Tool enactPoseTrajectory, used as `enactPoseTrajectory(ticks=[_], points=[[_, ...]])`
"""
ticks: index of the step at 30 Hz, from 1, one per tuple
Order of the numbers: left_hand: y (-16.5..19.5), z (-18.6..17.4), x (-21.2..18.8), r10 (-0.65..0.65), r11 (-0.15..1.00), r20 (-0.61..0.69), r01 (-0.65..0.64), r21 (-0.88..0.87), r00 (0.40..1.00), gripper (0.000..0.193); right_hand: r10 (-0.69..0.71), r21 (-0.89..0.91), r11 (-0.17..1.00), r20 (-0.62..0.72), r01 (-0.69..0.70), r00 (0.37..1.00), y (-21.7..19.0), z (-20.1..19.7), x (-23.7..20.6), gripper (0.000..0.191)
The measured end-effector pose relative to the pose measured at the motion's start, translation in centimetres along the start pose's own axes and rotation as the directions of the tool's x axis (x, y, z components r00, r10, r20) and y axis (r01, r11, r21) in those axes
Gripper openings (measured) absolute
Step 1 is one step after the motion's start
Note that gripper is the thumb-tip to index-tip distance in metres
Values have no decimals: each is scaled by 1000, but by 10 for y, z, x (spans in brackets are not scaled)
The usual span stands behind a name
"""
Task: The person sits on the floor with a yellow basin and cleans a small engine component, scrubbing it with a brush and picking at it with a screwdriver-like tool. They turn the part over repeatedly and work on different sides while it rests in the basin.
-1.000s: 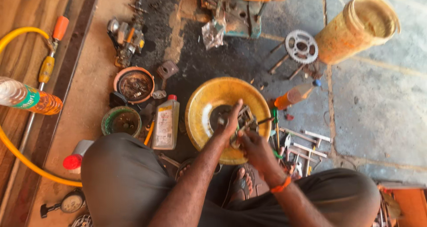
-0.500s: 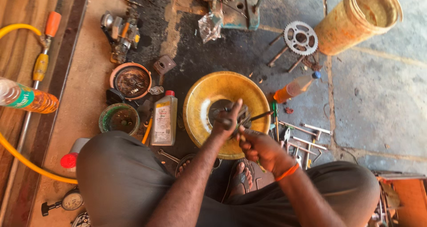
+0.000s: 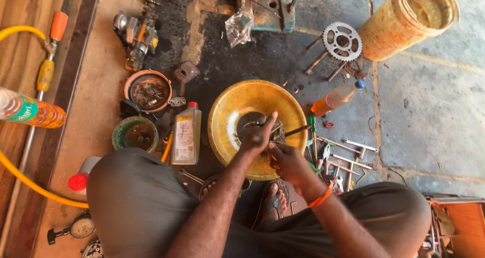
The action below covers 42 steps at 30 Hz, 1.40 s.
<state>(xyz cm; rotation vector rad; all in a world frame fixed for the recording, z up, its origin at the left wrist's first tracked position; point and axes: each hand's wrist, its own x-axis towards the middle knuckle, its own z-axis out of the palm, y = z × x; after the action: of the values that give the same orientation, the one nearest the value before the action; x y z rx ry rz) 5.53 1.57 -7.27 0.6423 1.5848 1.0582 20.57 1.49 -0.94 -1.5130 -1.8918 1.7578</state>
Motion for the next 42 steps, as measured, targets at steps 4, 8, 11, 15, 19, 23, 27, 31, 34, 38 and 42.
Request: enactPoseTrajectory(ticks=[4,8,11,15,19,23,27,31,34,38,42], points=[[4,-9,-2,-2,981,68,15,-194,998,69,-191,-380,916,-125,130,974,-3,-9,-2,18],[3,-3,1,-41,991,-10,39,-128,999,75,-654,-894,412,-154,178,741,-13,-14,-11,20],[-1,1,4,192,969,-123,-169,178,974,60,-768,-935,238,-16,263,640,-14,-5,-2,18],[-3,-5,9,280,951,-250,-233,203,927,60,-40,-166,985,-23,36,999,-10,-4,20,33],[3,-26,15,44,999,-353,-39,21,935,80,284,285,924,-59,-256,957,-4,-32,36,41],[12,-46,19,-379,767,-103,250,-591,920,71,-86,-2,996,99,87,991,7,-25,60,26],[13,-47,16,-214,620,68,189,-761,975,58,-83,-905,284,307,317,948,14,20,73,23],[14,-47,10,-175,484,129,199,-852,976,55,-119,-771,637,-104,-4,987,21,37,68,31],[18,-52,6,-171,510,133,203,-836,976,61,72,-832,545,-78,-105,994,18,24,71,19],[26,-59,-1,-273,575,102,248,-780,957,73,66,-952,297,91,68,994,17,11,86,25],[33,-62,-6,-311,681,91,289,-673,946,84,205,141,976,-312,-168,928,28,15,96,28]])
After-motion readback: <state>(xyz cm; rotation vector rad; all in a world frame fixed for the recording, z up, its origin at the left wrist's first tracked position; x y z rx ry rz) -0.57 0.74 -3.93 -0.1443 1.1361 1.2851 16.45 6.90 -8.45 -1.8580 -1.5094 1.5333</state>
